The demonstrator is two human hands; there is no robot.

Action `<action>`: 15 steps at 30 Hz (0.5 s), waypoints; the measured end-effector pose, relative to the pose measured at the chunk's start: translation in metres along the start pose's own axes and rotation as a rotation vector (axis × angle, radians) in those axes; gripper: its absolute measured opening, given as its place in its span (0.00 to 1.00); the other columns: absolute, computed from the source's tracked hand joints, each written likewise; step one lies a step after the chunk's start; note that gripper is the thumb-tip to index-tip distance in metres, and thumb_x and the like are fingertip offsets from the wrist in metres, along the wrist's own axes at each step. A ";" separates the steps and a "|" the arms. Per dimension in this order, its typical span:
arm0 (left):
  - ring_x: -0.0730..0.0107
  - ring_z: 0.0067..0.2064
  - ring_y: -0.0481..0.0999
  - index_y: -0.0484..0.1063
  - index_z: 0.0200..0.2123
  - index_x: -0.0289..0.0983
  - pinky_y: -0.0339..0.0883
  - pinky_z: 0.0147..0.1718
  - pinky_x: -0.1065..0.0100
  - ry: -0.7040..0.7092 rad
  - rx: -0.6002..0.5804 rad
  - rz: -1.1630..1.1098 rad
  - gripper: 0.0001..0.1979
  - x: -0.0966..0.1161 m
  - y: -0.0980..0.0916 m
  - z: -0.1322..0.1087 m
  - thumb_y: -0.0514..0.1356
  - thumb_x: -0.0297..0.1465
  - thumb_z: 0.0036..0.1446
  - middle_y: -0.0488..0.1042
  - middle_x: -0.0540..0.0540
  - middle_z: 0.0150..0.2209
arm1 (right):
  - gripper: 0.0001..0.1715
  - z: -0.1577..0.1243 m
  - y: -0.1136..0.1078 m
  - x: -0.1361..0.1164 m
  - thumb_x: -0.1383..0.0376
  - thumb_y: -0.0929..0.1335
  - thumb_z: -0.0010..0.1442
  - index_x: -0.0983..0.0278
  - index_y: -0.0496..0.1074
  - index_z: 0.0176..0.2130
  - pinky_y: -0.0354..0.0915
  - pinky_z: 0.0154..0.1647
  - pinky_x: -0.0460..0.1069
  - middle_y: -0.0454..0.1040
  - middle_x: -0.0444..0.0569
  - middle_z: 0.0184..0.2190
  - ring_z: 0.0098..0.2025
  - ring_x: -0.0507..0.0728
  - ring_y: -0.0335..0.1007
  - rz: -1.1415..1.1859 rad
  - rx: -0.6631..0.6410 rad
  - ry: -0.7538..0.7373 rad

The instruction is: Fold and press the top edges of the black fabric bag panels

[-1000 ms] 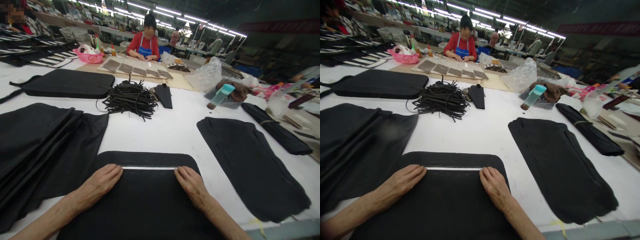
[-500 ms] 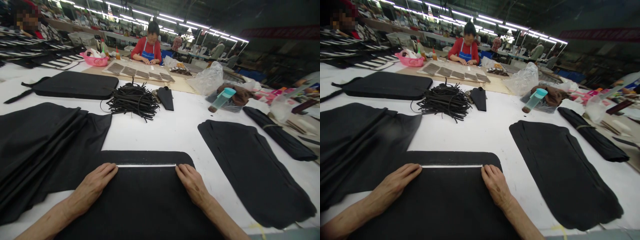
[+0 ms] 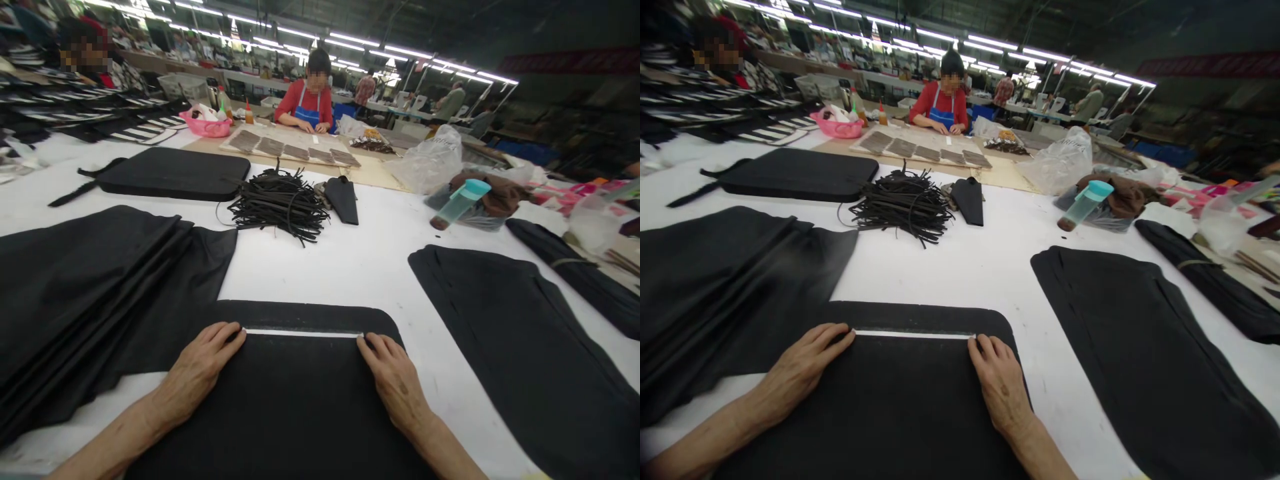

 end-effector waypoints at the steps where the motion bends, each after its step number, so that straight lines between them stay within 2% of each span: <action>1: 0.61 0.50 0.65 0.67 0.50 0.38 0.65 0.48 0.60 -0.007 -0.004 -0.015 0.25 0.000 -0.001 0.000 0.44 0.16 0.54 0.67 0.42 0.49 | 0.26 -0.002 0.003 0.000 0.78 0.59 0.54 0.66 0.65 0.52 0.66 0.45 0.56 0.67 0.56 0.46 0.46 0.62 0.63 -0.006 0.002 -0.012; 9: 0.62 0.48 0.65 0.68 0.47 0.39 0.66 0.47 0.60 -0.125 -0.067 -0.177 0.18 -0.007 -0.011 0.004 0.48 0.20 0.57 0.66 0.41 0.47 | 0.29 -0.018 0.031 0.024 0.78 0.56 0.52 0.67 0.63 0.53 0.65 0.46 0.54 0.65 0.55 0.49 0.49 0.61 0.62 0.013 0.060 -0.025; 12: 0.67 0.45 0.67 0.70 0.43 0.38 0.66 0.45 0.65 -0.236 -0.024 -0.356 0.16 -0.014 -0.021 0.009 0.48 0.20 0.57 0.68 0.44 0.44 | 0.28 -0.018 0.028 0.026 0.76 0.56 0.52 0.65 0.63 0.51 0.66 0.46 0.53 0.65 0.54 0.50 0.49 0.60 0.63 0.020 0.078 -0.033; 15: 0.70 0.41 0.70 0.71 0.39 0.36 0.65 0.42 0.70 -0.390 0.080 -0.519 0.13 -0.023 -0.033 0.013 0.48 0.21 0.57 0.69 0.46 0.40 | 0.20 -0.012 0.012 0.027 0.70 0.56 0.57 0.65 0.66 0.47 0.67 0.41 0.54 0.68 0.54 0.47 0.44 0.61 0.67 -0.030 0.112 0.077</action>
Point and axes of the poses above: each hand's wrist, its own z-axis towards the middle knuckle, its own y-axis out of the palm, x = y × z, the point moved 6 cm from there along z, towards the middle knuckle
